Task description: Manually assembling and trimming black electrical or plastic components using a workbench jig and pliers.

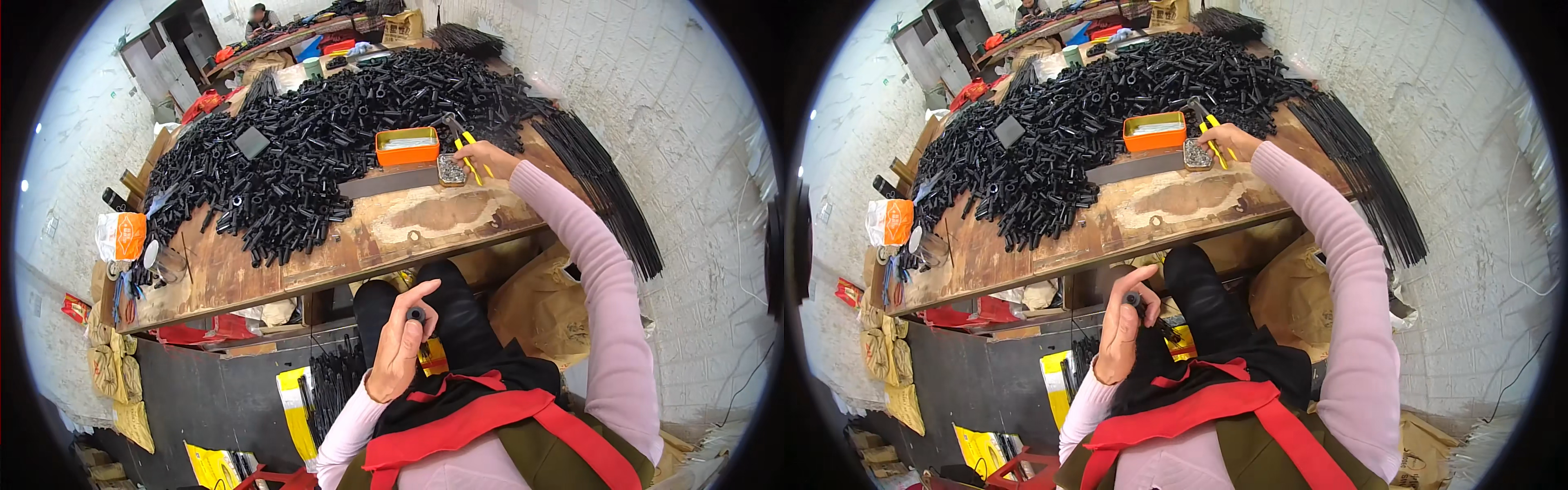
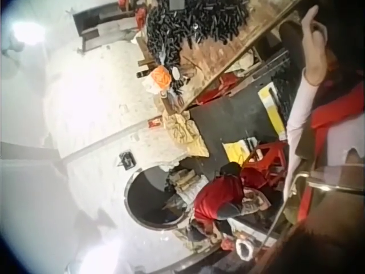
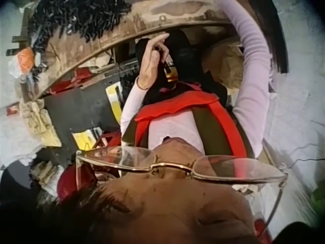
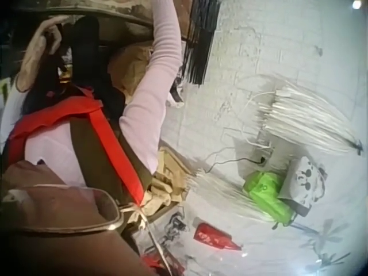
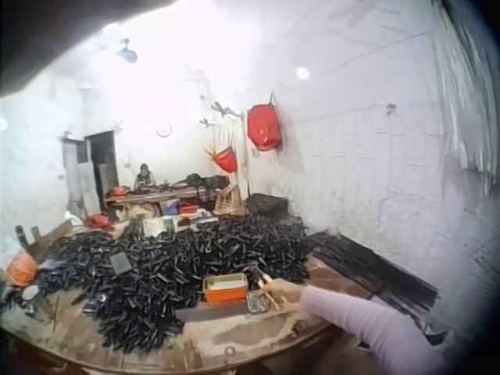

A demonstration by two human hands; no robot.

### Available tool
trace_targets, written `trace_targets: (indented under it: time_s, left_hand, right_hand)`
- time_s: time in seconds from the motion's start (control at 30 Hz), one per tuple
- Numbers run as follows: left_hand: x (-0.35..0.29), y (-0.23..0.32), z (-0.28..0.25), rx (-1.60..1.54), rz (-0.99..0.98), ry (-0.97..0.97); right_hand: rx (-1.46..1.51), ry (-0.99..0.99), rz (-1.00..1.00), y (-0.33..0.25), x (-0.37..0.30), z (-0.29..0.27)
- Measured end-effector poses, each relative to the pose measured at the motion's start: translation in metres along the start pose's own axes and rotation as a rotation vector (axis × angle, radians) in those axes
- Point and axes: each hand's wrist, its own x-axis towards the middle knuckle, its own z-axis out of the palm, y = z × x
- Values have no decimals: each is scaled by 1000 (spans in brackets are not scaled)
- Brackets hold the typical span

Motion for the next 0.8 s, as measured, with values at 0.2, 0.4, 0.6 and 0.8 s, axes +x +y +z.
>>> trace_targets:
  time_s: [0.2, 0.4, 0.6, 0.8]
  left_hand:
    - [1, -9, -1, -91, -46, 18]
    - [5, -20, -7, -113, -79, 46]
    - [12, -29, -6, -121, -113, 80]
    - [20, -39, -7, -137, -133, 87]
  right_hand:
    - [7, 9, -31, 7, 0, -5]
    - [-7, 111, -89, -1, -15, 9]
    - [182, 73, -91, 5, -25, 24]
    - [-135, 100, -57, 4, -18, 6]
